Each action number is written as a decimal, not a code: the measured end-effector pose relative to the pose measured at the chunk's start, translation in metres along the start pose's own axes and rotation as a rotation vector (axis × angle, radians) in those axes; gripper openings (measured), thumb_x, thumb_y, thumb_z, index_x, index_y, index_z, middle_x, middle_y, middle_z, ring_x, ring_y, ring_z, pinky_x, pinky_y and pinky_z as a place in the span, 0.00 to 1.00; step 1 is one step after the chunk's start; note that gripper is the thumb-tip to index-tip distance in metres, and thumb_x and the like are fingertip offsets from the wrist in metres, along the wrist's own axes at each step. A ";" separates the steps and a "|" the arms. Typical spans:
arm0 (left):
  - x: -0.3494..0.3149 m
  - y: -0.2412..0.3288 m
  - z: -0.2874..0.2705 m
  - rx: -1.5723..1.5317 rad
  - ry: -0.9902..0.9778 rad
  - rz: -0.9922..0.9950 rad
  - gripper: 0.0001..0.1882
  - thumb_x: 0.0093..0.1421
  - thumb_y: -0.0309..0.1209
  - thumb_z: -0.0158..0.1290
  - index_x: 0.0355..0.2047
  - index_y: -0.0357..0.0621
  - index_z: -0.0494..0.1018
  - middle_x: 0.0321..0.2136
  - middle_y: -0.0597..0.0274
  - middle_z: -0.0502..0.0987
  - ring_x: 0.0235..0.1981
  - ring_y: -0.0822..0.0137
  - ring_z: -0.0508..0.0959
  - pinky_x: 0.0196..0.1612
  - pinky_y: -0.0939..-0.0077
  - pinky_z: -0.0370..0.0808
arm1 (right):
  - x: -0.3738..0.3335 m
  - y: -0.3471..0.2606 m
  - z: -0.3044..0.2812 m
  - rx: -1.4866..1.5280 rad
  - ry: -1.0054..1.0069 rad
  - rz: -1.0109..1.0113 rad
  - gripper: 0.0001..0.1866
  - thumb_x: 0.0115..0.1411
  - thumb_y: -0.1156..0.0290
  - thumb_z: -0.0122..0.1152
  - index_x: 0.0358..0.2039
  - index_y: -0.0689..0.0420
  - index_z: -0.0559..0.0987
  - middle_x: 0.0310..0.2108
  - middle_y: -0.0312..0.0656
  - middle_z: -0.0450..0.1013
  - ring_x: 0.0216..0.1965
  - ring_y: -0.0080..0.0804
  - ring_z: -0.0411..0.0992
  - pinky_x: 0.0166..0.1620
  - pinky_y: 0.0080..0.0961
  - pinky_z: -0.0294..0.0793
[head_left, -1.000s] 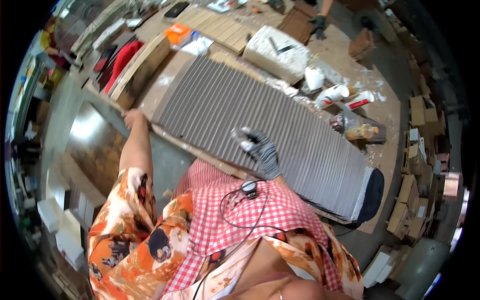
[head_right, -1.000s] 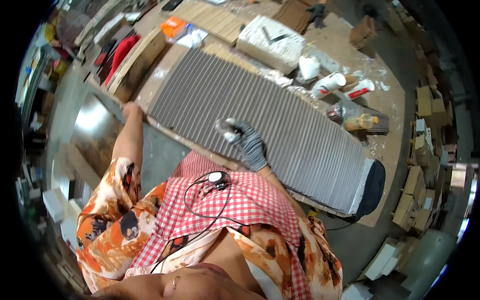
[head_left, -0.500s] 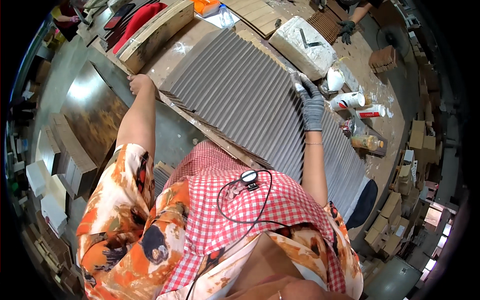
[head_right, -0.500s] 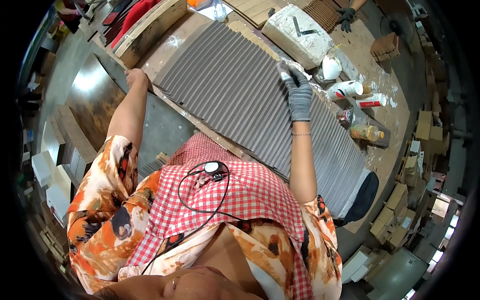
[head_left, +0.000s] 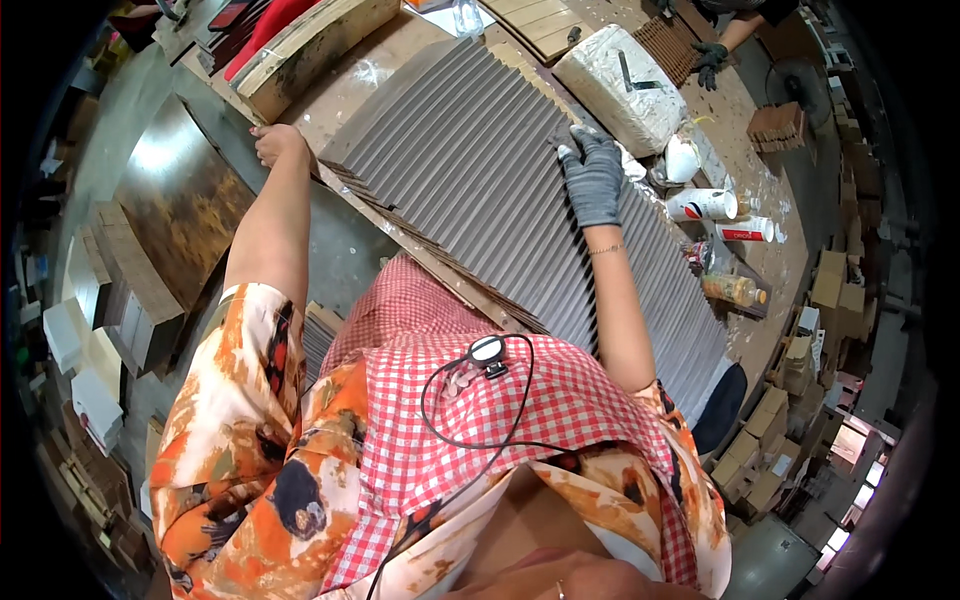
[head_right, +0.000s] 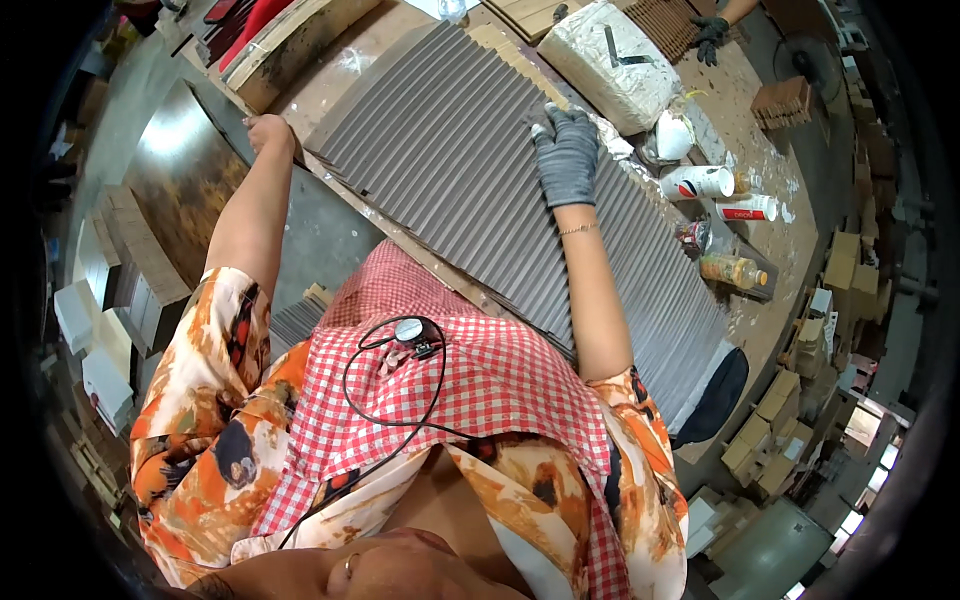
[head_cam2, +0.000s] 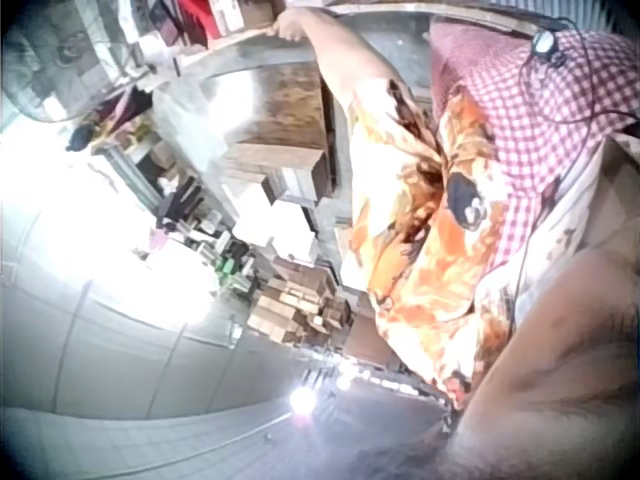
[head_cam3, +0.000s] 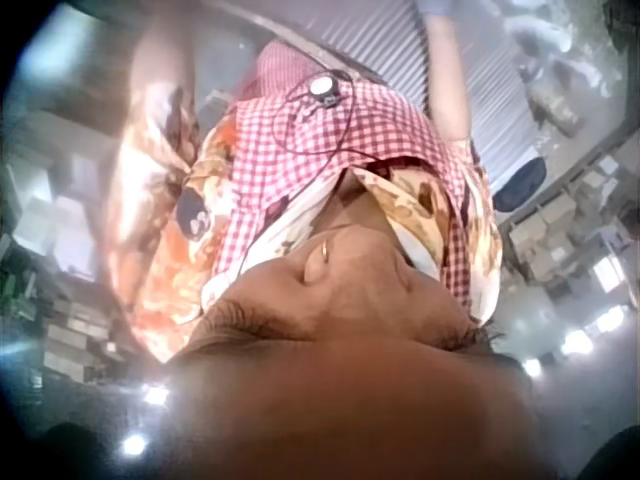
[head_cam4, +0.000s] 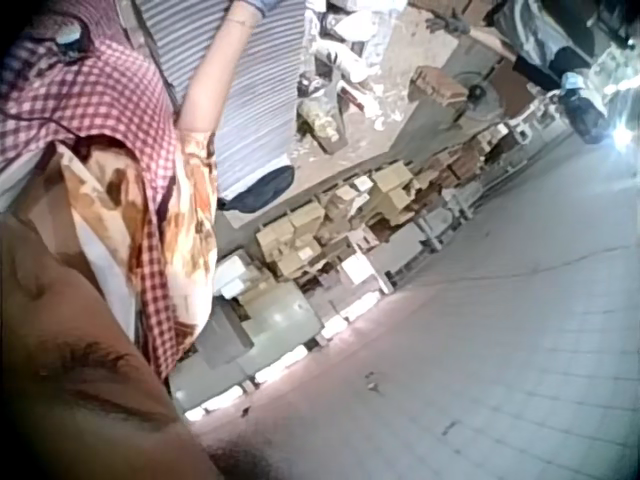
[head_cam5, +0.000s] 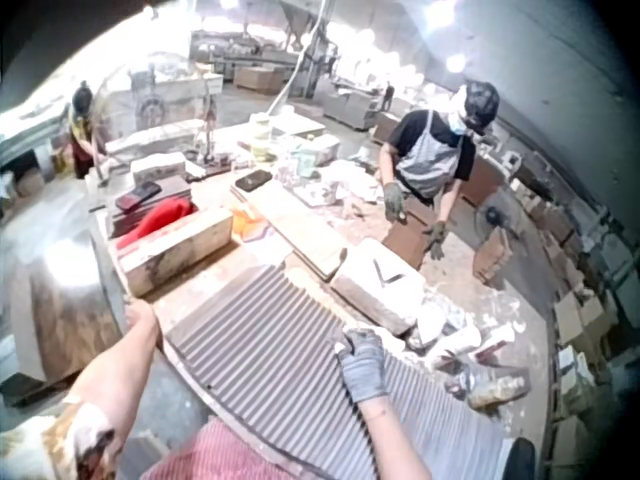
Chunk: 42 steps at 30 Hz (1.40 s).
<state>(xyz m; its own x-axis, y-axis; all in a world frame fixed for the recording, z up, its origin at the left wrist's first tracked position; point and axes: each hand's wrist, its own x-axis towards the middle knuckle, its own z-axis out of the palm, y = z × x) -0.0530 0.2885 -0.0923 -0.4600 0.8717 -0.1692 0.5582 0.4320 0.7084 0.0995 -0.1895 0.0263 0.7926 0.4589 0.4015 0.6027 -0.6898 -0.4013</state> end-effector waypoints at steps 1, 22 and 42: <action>-0.002 0.000 0.002 0.001 -0.002 -0.002 0.36 0.74 0.51 0.30 0.45 0.28 0.78 0.49 0.36 0.79 0.54 0.40 0.76 0.59 0.48 0.69 | 0.009 0.011 0.004 0.059 -0.006 0.032 0.20 0.56 0.69 0.69 0.50 0.59 0.82 0.46 0.51 0.76 0.50 0.48 0.73 0.57 0.39 0.71; -0.009 0.009 0.003 -0.011 0.013 -0.057 0.35 0.74 0.51 0.31 0.44 0.29 0.78 0.48 0.38 0.79 0.53 0.41 0.76 0.58 0.48 0.69 | -0.094 -0.095 -0.045 -0.033 -0.315 0.042 0.21 0.60 0.70 0.66 0.54 0.61 0.79 0.43 0.50 0.74 0.47 0.41 0.73 0.52 0.34 0.74; 0.004 0.009 0.013 0.027 -0.002 -0.086 0.36 0.74 0.52 0.31 0.46 0.30 0.78 0.49 0.40 0.79 0.54 0.42 0.76 0.59 0.47 0.69 | -0.138 -0.123 -0.078 0.375 -0.479 0.039 0.22 0.58 0.69 0.70 0.52 0.61 0.80 0.41 0.47 0.73 0.44 0.41 0.72 0.52 0.35 0.74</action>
<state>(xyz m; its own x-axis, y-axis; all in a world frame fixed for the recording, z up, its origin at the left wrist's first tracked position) -0.0408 0.2987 -0.0959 -0.5056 0.8315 -0.2303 0.5353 0.5116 0.6721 -0.0907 -0.2115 0.0844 0.7157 0.6984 0.0008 0.4951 -0.5066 -0.7058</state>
